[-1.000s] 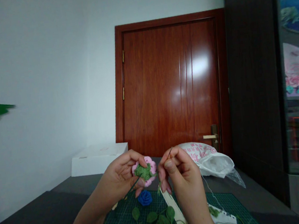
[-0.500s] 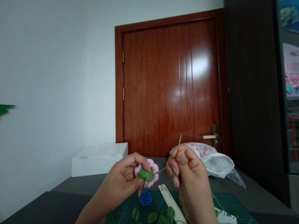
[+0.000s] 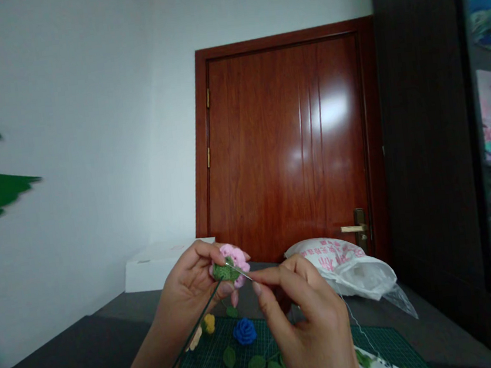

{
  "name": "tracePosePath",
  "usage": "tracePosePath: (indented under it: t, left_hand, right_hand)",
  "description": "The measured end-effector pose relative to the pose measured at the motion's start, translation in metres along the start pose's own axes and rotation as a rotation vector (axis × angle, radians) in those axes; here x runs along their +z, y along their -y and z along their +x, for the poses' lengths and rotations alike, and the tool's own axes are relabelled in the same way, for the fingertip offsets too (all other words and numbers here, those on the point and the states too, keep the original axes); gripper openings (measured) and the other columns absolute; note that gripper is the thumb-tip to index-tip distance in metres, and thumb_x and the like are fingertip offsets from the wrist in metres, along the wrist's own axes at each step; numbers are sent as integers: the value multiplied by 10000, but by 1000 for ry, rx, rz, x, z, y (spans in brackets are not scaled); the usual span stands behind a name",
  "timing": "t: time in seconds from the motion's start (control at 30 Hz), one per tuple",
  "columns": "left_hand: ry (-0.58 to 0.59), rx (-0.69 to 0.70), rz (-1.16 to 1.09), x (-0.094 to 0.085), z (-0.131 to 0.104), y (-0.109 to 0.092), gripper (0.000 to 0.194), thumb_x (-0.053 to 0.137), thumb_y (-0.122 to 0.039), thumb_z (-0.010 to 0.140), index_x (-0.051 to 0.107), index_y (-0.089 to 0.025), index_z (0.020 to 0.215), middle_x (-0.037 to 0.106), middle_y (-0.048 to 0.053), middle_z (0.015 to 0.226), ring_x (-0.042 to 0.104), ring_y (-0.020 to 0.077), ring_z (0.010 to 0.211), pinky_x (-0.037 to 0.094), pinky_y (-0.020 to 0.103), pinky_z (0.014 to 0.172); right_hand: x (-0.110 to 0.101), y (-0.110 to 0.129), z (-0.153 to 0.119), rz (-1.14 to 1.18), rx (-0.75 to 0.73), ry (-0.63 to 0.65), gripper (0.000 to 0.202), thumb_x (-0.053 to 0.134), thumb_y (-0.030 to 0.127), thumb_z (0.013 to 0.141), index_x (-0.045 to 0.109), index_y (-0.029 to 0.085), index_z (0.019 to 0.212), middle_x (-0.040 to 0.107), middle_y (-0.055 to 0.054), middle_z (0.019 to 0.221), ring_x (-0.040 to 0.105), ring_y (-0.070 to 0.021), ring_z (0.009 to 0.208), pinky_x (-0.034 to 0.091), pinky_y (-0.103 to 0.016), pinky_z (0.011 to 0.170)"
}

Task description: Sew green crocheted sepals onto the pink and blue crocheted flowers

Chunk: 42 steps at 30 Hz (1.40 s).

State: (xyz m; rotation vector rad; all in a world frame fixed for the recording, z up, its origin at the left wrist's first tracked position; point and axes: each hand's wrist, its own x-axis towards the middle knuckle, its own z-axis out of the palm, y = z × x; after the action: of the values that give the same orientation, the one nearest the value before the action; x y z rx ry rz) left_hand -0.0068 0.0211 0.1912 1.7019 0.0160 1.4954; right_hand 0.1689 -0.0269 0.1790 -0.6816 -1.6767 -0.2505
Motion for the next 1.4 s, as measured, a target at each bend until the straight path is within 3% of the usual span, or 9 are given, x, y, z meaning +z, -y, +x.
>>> tracePosePath:
  t: [0.2, 0.37, 0.6, 0.87, 1.13, 1.4]
  left_hand:
    - [-68, 45, 39, 0, -1, 2, 286, 767, -92, 772, 538, -193, 912, 607, 16, 909, 636, 128, 746, 577, 198, 551]
    - [-99, 88, 86, 1, -1, 2, 268, 739, -53, 785, 548, -197, 905, 611, 4, 926, 620, 103, 722, 572, 187, 565]
    - [-172, 116, 186, 4, -2, 0, 230, 727, -87, 794, 555, -192, 904, 608, 27, 972, 630, 125, 772, 576, 209, 601]
    - [-190, 53, 194, 3, 0, -2, 264, 745, -86, 758, 543, -187, 895, 614, 39, 969, 618, 137, 755, 579, 216, 564]
    - [-215, 69, 234, 4, -3, 0, 243, 719, -39, 755, 581, -181, 895, 601, 35, 1014, 631, 128, 772, 582, 216, 586]
    - [-289, 97, 356, 7, -5, 3, 201, 717, -66, 757, 593, -181, 865, 627, 68, 1046, 639, 206, 990, 583, 301, 784]
  right_hand:
    - [2, 5, -2, -204, -111, -102, 232, 601, 97, 904, 702, 215, 1077, 548, 8, 763, 589, -108, 641, 504, -208, 580]
    - [2, 5, -4, -226, -153, -55, 232, 607, 101, 907, 697, 197, 1098, 529, 13, 762, 583, -93, 616, 500, -181, 565]
    - [5, 9, -7, -240, -64, -42, 194, 585, 149, 921, 714, 221, 1047, 502, 15, 745, 560, -109, 574, 476, -235, 531]
    - [0, 5, -5, -251, -108, -54, 236, 596, 158, 909, 734, 263, 1068, 497, 14, 706, 529, -111, 533, 439, -237, 473]
    - [2, 5, -8, -381, -75, -8, 220, 547, 216, 949, 744, 231, 1046, 500, -9, 719, 542, -135, 529, 418, -277, 469]
    - [1, 3, -8, -345, -112, 1, 220, 559, 164, 930, 725, 210, 1067, 504, -7, 734, 566, -128, 544, 462, -257, 492]
